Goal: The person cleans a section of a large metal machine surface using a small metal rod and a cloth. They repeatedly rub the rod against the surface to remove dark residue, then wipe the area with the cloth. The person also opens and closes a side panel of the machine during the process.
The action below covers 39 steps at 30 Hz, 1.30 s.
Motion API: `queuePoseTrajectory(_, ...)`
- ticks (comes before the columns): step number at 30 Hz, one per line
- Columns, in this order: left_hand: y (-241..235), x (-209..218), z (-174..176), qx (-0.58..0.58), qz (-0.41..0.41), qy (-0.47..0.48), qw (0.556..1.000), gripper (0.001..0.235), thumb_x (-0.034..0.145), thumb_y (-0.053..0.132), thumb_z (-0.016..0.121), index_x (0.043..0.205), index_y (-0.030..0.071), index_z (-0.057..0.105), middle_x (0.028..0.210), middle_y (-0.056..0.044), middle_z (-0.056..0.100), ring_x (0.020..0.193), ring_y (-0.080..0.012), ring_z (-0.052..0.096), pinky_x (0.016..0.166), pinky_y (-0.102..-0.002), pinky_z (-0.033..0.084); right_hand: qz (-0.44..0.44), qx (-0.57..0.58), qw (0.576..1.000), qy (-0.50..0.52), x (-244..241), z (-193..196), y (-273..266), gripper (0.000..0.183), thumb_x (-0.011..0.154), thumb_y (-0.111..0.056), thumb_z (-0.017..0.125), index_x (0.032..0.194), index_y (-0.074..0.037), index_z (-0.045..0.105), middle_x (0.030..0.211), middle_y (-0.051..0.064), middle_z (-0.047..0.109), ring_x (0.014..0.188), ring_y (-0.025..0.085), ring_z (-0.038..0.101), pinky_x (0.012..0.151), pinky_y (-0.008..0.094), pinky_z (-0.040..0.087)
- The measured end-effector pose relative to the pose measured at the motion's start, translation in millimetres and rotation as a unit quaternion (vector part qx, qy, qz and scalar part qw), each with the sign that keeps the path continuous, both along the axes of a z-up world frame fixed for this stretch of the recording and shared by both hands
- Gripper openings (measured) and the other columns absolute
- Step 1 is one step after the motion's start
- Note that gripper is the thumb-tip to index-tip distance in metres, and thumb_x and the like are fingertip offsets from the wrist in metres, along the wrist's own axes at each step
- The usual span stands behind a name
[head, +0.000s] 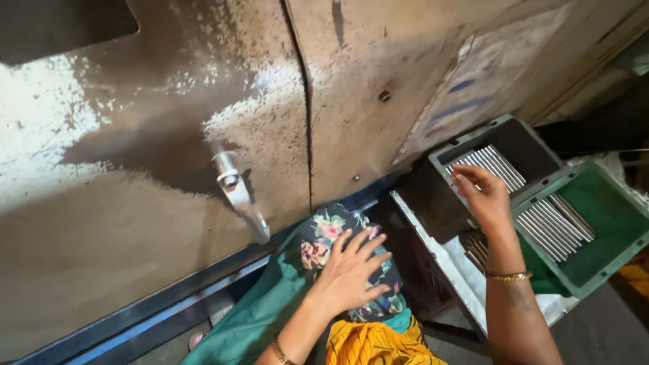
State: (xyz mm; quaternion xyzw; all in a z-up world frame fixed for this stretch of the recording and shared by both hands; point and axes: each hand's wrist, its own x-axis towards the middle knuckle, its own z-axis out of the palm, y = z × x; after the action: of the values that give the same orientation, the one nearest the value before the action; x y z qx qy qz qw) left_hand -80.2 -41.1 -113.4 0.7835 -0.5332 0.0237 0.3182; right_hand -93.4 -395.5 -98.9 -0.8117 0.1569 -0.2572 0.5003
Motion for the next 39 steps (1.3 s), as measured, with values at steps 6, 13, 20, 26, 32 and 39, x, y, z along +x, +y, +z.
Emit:
queuePoseTrajectory(6, 27, 0, -26, -0.039, 0.028, 0.011, 0.999, 0.016, 0.092, 0.027, 0.068, 0.094, 0.011, 0.074, 0.123, -0.003, 0.073, 0.138, -0.0254, 0.055, 0.123, -0.052, 0.026, 0.156, 0.118, 0.980, 0.047, -13, 23, 61, 0.034, 0.099, -0.014, 0.062, 0.131, -0.004, 0.066, 0.115, 0.008, 0.073, 0.100, 0.013, 0.069, 0.081, 0.030, 0.059)
queuePoseTrajectory(13, 39, 10, 2, -0.291, 0.179, 0.383, 0.858, 0.016, 0.099, 0.006, 0.054, 0.101, 0.010, 0.069, 0.096, -0.005, 0.076, 0.089, -0.0181, 0.072, 0.084, -0.033, 0.056, 0.304, 0.233, 0.904, 0.192, -29, 37, 119, 0.093, 0.083, -0.075, 0.042, 0.159, -0.023, 0.029, 0.146, 0.014, 0.055, 0.120, 0.036, 0.060, 0.079, 0.050, 0.065)
queuePoseTrajectory(20, 23, -3, 74, -0.436, 0.062, 0.226, 0.869, 0.016, 0.092, 0.007, 0.067, 0.107, 0.010, 0.063, 0.116, -0.007, 0.071, 0.124, -0.0253, 0.065, 0.117, -0.044, 0.041, 0.409, 0.424, 0.772, 0.239, -45, 13, 150, 0.118, 0.063, -0.089, 0.038, 0.164, -0.043, -0.001, 0.163, 0.006, 0.026, 0.141, 0.046, 0.042, 0.084, 0.059, 0.064)
queuePoseTrajectory(26, 8, -19, 96, -0.169, 0.074, -0.002, 0.983, 0.034, 0.091, 0.023, 0.075, 0.124, 0.018, 0.068, 0.153, -0.011, 0.055, 0.155, -0.0333, 0.033, 0.126, -0.058, 0.015, 0.187, 0.483, 0.856, 0.022, -41, -23, 207, 0.089, 0.084, -0.064, 0.062, 0.154, -0.025, 0.025, 0.157, 0.008, 0.044, 0.137, 0.017, 0.053, 0.107, 0.032, 0.052)
queuePoseTrajectory(32, 25, -20, 92, -0.239, 0.210, 0.048, 0.947, 0.090, 0.063, 0.041, 0.092, 0.138, 0.009, 0.054, 0.158, -0.028, 0.029, 0.146, -0.0477, 0.020, 0.117, -0.060, 0.017, 0.245, 0.632, 0.727, 0.115, -15, -19, 190, 0.053, 0.095, -0.045, 0.067, 0.125, -0.002, 0.063, 0.109, 0.018, 0.071, 0.090, 0.030, 0.072, 0.080, 0.039, 0.059)
queuePoseTrajectory(39, 22, -5, 63, -0.317, 0.159, 0.436, 0.827, 0.070, 0.064, 0.011, 0.092, 0.126, 0.006, 0.059, 0.109, -0.009, 0.074, 0.099, -0.0161, 0.071, 0.087, -0.030, 0.059, 0.288, 0.709, 0.640, 0.076, -25, -37, 219, 0.075, 0.092, -0.066, 0.050, 0.123, 0.001, 0.061, 0.102, 0.013, 0.074, 0.086, 0.023, 0.073, 0.078, 0.035, 0.060)
